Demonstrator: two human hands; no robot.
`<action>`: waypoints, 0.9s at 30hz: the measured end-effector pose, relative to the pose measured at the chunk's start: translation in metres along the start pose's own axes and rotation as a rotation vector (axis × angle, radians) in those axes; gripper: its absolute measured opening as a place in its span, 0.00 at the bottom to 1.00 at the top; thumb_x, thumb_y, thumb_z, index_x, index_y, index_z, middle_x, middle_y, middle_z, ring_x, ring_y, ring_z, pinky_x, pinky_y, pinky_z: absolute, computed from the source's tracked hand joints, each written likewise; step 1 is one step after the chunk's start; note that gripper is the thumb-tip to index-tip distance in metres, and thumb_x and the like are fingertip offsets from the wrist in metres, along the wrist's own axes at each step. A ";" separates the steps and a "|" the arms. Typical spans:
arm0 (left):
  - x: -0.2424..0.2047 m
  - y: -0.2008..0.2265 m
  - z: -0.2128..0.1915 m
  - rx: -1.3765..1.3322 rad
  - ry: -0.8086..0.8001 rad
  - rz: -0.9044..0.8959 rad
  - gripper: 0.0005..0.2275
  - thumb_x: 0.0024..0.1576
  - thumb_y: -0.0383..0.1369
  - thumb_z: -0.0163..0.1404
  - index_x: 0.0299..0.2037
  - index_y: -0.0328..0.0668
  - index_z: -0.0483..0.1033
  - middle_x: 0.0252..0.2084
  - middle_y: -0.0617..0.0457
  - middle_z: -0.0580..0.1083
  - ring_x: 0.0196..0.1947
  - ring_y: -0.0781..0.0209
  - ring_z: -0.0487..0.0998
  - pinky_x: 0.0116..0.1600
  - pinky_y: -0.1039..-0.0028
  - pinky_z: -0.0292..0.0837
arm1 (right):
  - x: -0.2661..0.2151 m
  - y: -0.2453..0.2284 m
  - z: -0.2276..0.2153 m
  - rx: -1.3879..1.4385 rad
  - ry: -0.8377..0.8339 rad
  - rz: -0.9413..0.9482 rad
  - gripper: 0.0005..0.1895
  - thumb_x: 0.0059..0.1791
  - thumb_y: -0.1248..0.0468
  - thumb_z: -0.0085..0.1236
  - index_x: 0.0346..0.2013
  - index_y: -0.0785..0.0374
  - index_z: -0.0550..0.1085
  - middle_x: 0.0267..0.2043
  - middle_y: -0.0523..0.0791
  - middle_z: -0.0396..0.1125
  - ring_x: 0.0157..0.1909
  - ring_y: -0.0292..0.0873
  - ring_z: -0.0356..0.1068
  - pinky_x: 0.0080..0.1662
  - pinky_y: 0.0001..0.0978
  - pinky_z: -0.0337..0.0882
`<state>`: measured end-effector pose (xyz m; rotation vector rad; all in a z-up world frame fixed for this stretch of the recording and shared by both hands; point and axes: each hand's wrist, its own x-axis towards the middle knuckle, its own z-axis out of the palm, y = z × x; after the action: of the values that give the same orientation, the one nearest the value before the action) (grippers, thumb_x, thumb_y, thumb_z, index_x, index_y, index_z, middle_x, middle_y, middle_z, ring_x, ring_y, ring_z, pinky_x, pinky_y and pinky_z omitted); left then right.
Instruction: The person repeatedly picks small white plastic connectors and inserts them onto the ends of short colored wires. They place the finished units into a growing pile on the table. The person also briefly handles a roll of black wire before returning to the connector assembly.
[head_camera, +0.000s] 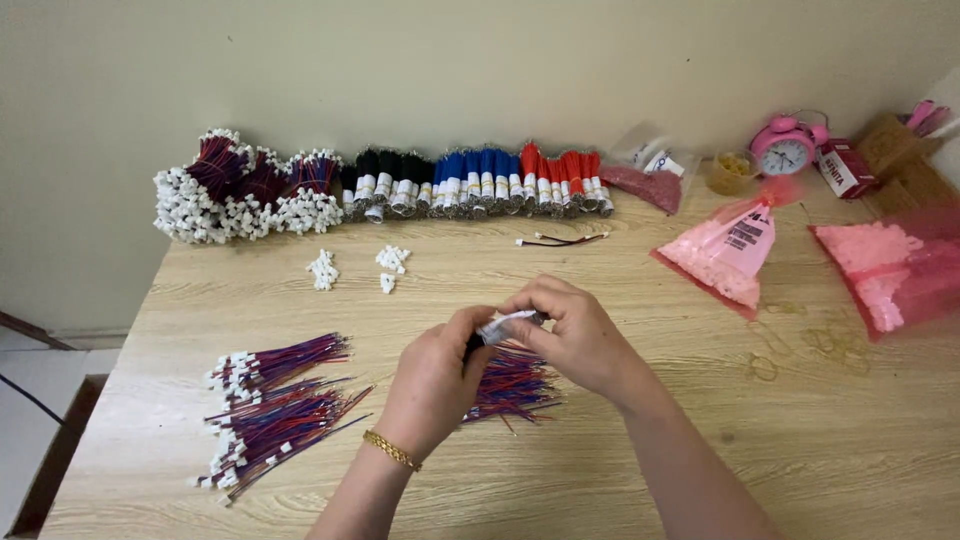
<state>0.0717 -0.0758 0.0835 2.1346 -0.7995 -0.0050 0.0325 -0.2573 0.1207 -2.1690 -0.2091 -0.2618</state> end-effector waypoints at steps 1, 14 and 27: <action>0.000 -0.001 0.001 0.135 -0.013 0.071 0.14 0.56 0.35 0.49 0.52 0.47 0.67 0.32 0.44 0.77 0.30 0.41 0.75 0.31 0.54 0.66 | -0.001 0.001 0.002 0.016 0.066 -0.016 0.05 0.47 0.63 0.58 0.33 0.61 0.79 0.32 0.41 0.70 0.37 0.36 0.68 0.40 0.27 0.65; 0.001 -0.025 0.011 0.817 0.028 0.448 0.19 0.57 0.43 0.43 0.57 0.46 0.66 0.30 0.58 0.72 0.30 0.57 0.75 0.34 0.65 0.65 | -0.017 0.065 0.020 0.135 0.289 0.175 0.06 0.47 0.61 0.58 0.32 0.60 0.79 0.31 0.41 0.72 0.34 0.34 0.68 0.40 0.25 0.66; 0.001 -0.041 0.028 0.428 -0.018 0.342 0.15 0.54 0.39 0.50 0.49 0.44 0.71 0.30 0.48 0.72 0.27 0.46 0.72 0.32 0.57 0.65 | -0.043 0.079 0.007 1.042 0.123 0.413 0.12 0.50 0.61 0.55 0.40 0.69 0.73 0.33 0.48 0.69 0.33 0.41 0.70 0.35 0.30 0.76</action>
<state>0.0870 -0.0777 0.0364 2.3602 -1.2576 0.3545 0.0113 -0.2990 0.0436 -1.1158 0.1571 -0.0208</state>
